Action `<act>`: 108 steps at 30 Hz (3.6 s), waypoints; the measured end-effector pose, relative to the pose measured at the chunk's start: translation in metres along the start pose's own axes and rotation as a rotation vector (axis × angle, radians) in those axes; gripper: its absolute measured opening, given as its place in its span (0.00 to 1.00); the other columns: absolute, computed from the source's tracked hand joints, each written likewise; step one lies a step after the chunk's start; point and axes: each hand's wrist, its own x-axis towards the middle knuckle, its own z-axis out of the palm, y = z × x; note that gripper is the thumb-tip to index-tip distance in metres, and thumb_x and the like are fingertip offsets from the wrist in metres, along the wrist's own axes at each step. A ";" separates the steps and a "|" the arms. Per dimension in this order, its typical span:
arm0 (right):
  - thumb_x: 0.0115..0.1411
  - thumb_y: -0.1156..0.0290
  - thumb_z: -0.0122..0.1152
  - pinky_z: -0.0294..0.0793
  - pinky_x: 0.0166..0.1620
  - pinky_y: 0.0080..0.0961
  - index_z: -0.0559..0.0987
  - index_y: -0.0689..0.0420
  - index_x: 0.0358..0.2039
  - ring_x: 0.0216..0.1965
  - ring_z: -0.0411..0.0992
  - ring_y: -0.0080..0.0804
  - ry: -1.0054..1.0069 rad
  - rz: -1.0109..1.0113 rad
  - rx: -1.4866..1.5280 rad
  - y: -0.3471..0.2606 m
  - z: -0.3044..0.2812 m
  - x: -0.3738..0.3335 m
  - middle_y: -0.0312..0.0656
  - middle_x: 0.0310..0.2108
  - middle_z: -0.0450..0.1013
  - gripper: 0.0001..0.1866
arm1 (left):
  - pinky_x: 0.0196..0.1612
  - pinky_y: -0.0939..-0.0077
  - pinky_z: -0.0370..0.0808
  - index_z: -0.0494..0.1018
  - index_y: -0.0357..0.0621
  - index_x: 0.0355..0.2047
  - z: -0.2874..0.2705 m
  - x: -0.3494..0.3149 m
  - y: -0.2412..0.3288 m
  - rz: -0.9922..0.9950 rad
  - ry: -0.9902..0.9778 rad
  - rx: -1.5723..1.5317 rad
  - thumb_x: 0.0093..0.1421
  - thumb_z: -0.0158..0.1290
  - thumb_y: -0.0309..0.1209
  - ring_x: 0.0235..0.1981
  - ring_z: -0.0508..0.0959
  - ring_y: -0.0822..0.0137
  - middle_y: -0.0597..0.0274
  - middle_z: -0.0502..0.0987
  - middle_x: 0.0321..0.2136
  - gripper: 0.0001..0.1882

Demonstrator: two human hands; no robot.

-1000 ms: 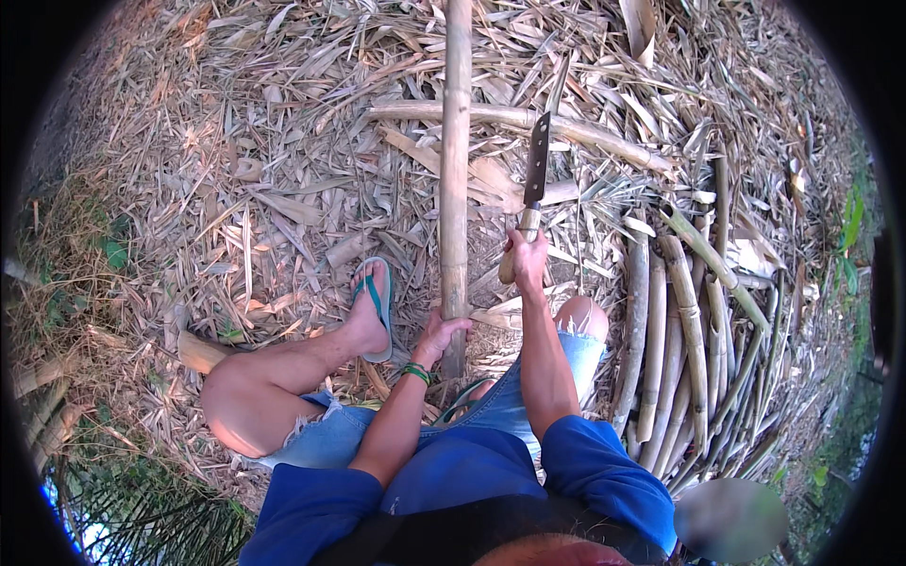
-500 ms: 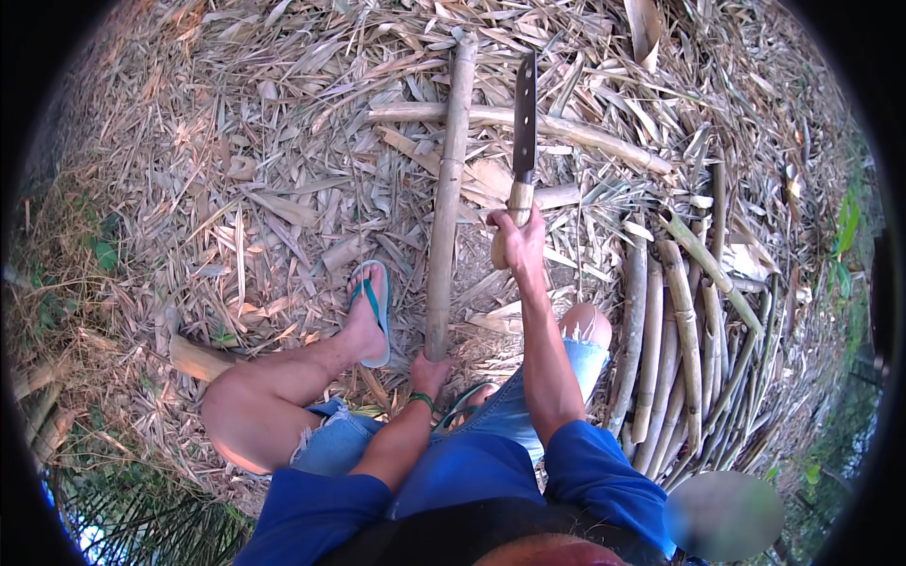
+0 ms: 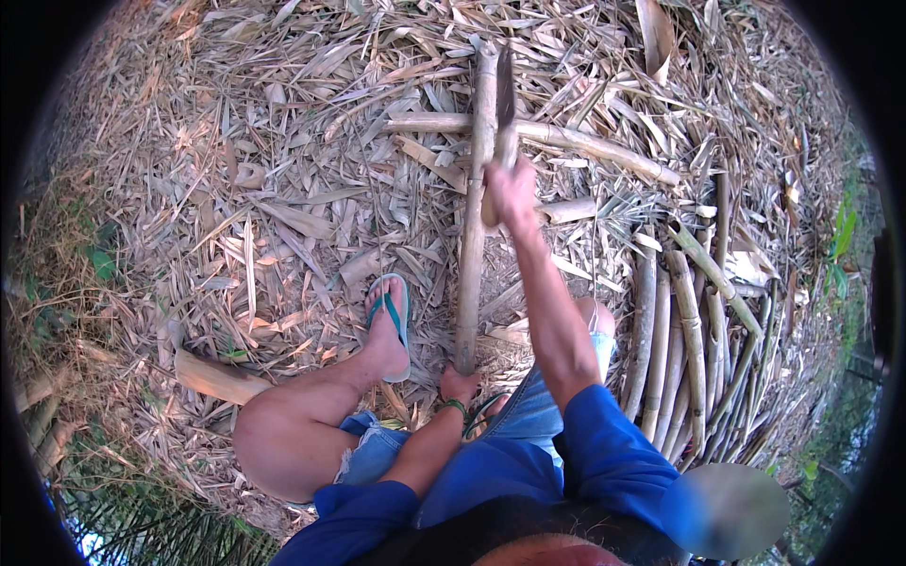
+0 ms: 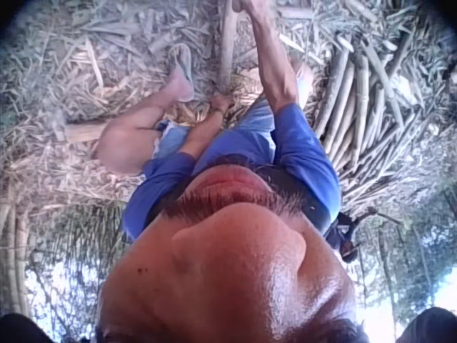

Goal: The person splits pieces of bamboo using a cleaver-style knife, positioning the bamboo on the ground and striking it to divide the stalks.

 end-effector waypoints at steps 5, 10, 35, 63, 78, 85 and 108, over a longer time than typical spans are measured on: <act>0.54 0.59 0.61 0.76 0.27 0.30 0.82 0.66 0.29 0.23 0.77 0.34 0.436 -0.847 -0.157 -0.260 -0.085 -0.006 0.49 0.26 0.78 0.19 | 0.49 0.55 0.78 0.74 0.36 0.48 0.002 0.001 -0.007 0.019 -0.072 -0.022 0.41 0.70 0.42 0.45 0.81 0.42 0.40 0.82 0.41 0.36; 0.53 0.62 0.63 0.76 0.27 0.30 0.82 0.67 0.30 0.23 0.76 0.33 0.647 -1.107 0.075 -0.198 -0.079 -0.024 0.48 0.24 0.77 0.17 | 0.49 0.55 0.78 0.74 0.38 0.48 0.003 0.004 -0.010 -0.008 -0.072 0.019 0.41 0.69 0.42 0.45 0.81 0.42 0.41 0.82 0.41 0.34; 0.49 0.71 0.59 0.75 0.27 0.30 0.79 0.64 0.22 0.21 0.74 0.29 -0.036 0.047 0.017 -0.021 -0.012 0.031 0.43 0.20 0.76 0.08 | 0.47 0.66 0.80 0.83 0.36 0.36 -0.023 0.035 -0.033 -0.058 -0.270 -0.009 0.37 0.70 0.43 0.39 0.85 0.56 0.50 0.85 0.35 0.28; 0.53 0.66 0.65 0.75 0.26 0.32 0.79 0.65 0.21 0.19 0.74 0.31 -0.094 0.263 -0.066 0.048 0.010 0.084 0.44 0.20 0.76 0.14 | 0.54 0.59 0.77 0.78 0.30 0.47 -0.018 0.025 -0.024 -0.059 -0.277 0.162 0.38 0.71 0.49 0.48 0.82 0.45 0.36 0.80 0.46 0.41; 0.53 0.71 0.61 0.75 0.30 0.30 0.75 0.66 0.40 0.24 0.74 0.29 -0.086 0.161 0.053 0.042 -0.070 -0.073 0.43 0.25 0.76 0.16 | 0.46 0.54 0.77 0.79 0.39 0.41 -0.011 0.003 0.027 0.172 0.123 0.006 0.39 0.68 0.44 0.40 0.83 0.43 0.42 0.83 0.36 0.30; 0.52 0.71 0.62 0.73 0.28 0.27 0.75 0.64 0.36 0.22 0.73 0.27 0.198 0.017 0.107 0.079 -0.163 -0.099 0.41 0.22 0.75 0.13 | 0.40 0.55 0.78 0.79 0.35 0.37 -0.041 -0.013 0.078 0.368 0.196 -0.098 0.41 0.67 0.43 0.34 0.83 0.44 0.41 0.83 0.30 0.27; 0.49 0.71 0.63 0.72 0.30 0.29 0.77 0.64 0.40 0.23 0.71 0.27 0.523 0.013 0.326 0.085 -0.263 -0.154 0.40 0.23 0.75 0.17 | 0.30 0.72 0.75 0.76 0.31 0.28 -0.058 -0.080 0.294 0.860 -0.178 -0.529 0.47 0.61 0.26 0.23 0.79 0.64 0.57 0.78 0.22 0.10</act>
